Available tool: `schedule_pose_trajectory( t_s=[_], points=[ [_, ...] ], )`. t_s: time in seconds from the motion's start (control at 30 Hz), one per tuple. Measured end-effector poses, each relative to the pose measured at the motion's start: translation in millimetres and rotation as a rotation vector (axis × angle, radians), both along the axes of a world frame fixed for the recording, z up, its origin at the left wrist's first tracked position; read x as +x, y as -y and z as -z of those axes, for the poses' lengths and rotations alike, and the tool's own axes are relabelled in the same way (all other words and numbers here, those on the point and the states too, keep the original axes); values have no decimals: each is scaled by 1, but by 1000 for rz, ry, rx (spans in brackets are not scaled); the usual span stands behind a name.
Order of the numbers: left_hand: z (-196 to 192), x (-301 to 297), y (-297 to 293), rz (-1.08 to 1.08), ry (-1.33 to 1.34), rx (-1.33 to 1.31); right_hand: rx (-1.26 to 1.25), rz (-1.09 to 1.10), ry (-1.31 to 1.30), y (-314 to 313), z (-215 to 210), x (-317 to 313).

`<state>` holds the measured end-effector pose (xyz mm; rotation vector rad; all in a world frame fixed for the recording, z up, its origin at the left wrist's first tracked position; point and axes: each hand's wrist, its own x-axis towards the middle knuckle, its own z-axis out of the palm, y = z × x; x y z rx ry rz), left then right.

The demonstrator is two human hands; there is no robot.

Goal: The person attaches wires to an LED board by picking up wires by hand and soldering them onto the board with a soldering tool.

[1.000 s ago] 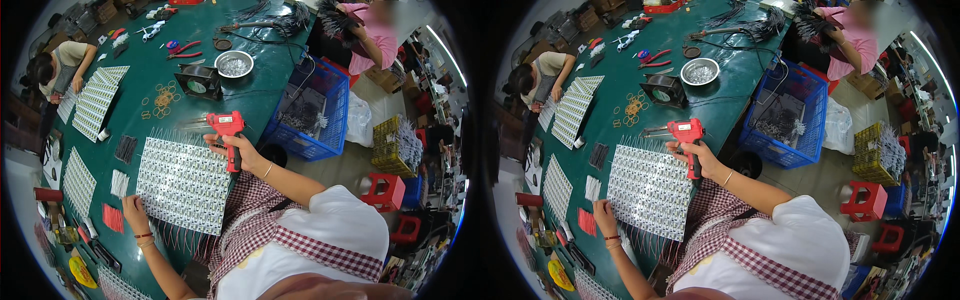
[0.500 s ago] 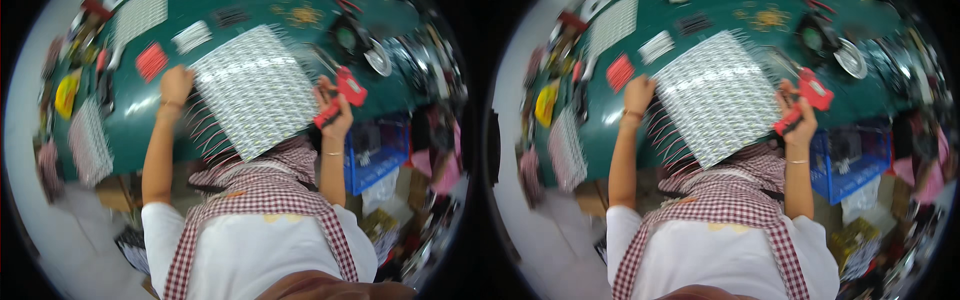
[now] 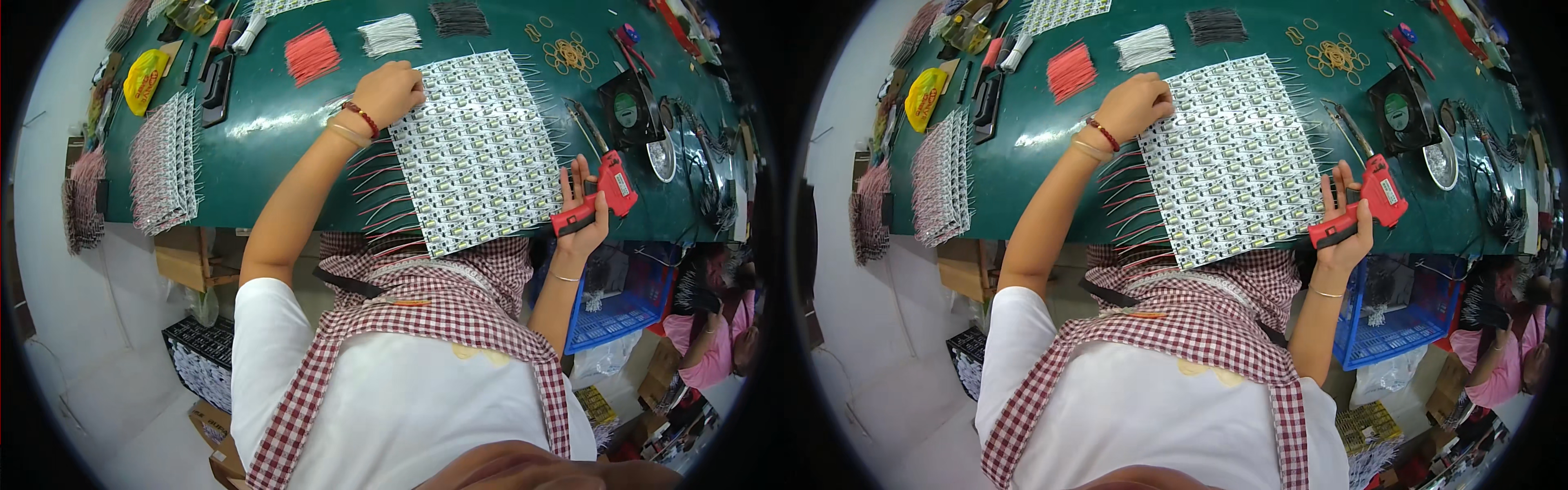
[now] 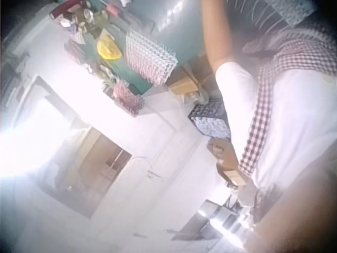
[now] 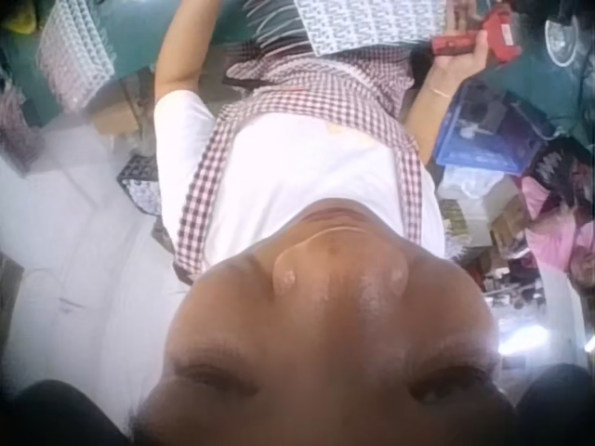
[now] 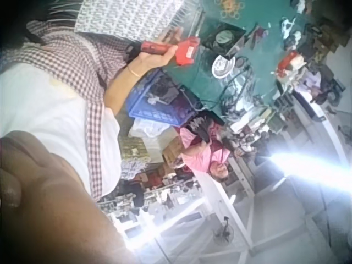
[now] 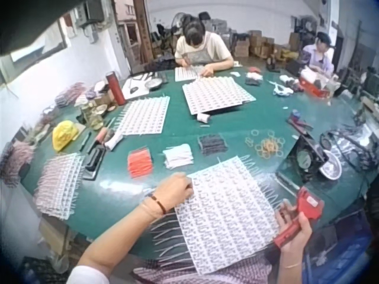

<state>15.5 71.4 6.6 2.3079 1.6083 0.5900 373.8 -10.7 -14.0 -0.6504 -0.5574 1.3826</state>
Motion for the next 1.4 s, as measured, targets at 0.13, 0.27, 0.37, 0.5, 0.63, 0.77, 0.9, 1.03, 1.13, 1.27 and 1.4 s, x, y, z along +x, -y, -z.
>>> schedule_pose_trajectory(
  t_s=[0.13,0.27,0.37,0.5,0.63,0.77,0.9,1.03,1.13,1.27,1.4],
  points=[
    [-2,7,-14,-17,-63,-192,1,3,5,0,1,0],
    [5,6,-24,-70,-77,-238,8,0,6,1,0,2],
    [2,6,-24,-45,-37,-190,-4,7,-8,-1,-1,-1],
    [3,11,-26,-10,-168,-76,4,13,3,0,0,0],
    [4,13,-24,-47,-190,-81,3,12,-10,-1,0,-1],
    [1,17,-27,-70,-293,-127,10,12,-11,0,3,1],
    [-2,15,-25,-99,-319,-96,-2,19,-14,0,2,1],
    [-5,-7,10,-237,-49,33,2,16,-27,-1,0,-1],
    [3,-16,37,-456,-28,55,0,16,-39,0,1,0],
    [2,-19,49,-622,-180,-14,-2,25,-31,-2,4,2],
    [-10,-11,47,-325,-106,237,8,18,-36,-1,3,-1]
  ],
)
